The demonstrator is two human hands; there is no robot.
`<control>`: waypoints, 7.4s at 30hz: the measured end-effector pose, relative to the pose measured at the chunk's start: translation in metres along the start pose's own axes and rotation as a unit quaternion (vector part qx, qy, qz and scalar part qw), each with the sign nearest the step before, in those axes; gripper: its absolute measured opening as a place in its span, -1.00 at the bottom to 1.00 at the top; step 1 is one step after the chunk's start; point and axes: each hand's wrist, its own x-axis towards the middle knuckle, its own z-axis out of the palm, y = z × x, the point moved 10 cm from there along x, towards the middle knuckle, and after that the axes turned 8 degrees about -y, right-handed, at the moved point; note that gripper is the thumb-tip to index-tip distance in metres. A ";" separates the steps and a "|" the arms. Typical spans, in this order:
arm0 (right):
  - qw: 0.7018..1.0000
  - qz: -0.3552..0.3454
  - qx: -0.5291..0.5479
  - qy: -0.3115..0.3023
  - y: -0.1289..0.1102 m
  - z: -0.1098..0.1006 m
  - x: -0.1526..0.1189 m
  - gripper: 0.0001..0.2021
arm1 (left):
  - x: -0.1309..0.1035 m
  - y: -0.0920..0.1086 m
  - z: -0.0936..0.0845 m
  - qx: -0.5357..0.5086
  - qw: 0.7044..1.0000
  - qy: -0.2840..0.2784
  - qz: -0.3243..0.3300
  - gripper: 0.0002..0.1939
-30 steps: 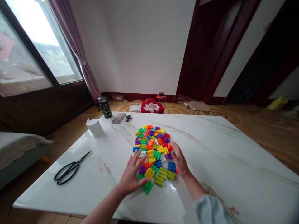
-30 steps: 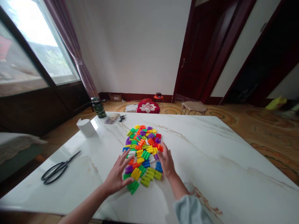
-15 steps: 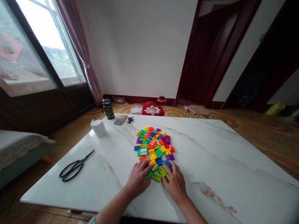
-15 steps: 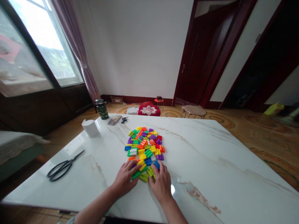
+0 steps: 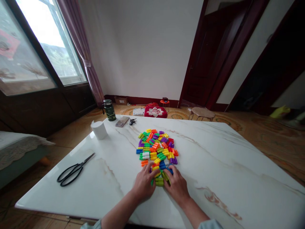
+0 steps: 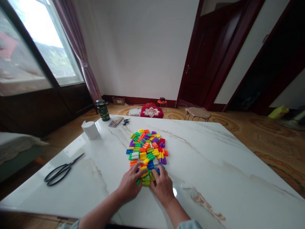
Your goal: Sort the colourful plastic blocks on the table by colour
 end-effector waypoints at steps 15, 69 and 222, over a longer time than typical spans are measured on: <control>0.987 -0.018 0.134 0.085 0.014 -0.029 0.102 -0.67 | 0.102 -0.040 -0.048 -0.043 0.999 0.022 0.021 -0.47; 0.920 0.175 0.320 0.140 0.117 0.014 0.044 -0.41 | 0.011 -0.148 -0.028 0.173 0.906 0.073 -0.378 -0.47; 0.958 0.105 0.184 0.192 0.028 0.001 -0.002 -0.69 | 0.022 -0.083 -0.018 0.062 0.994 0.084 -0.046 -0.32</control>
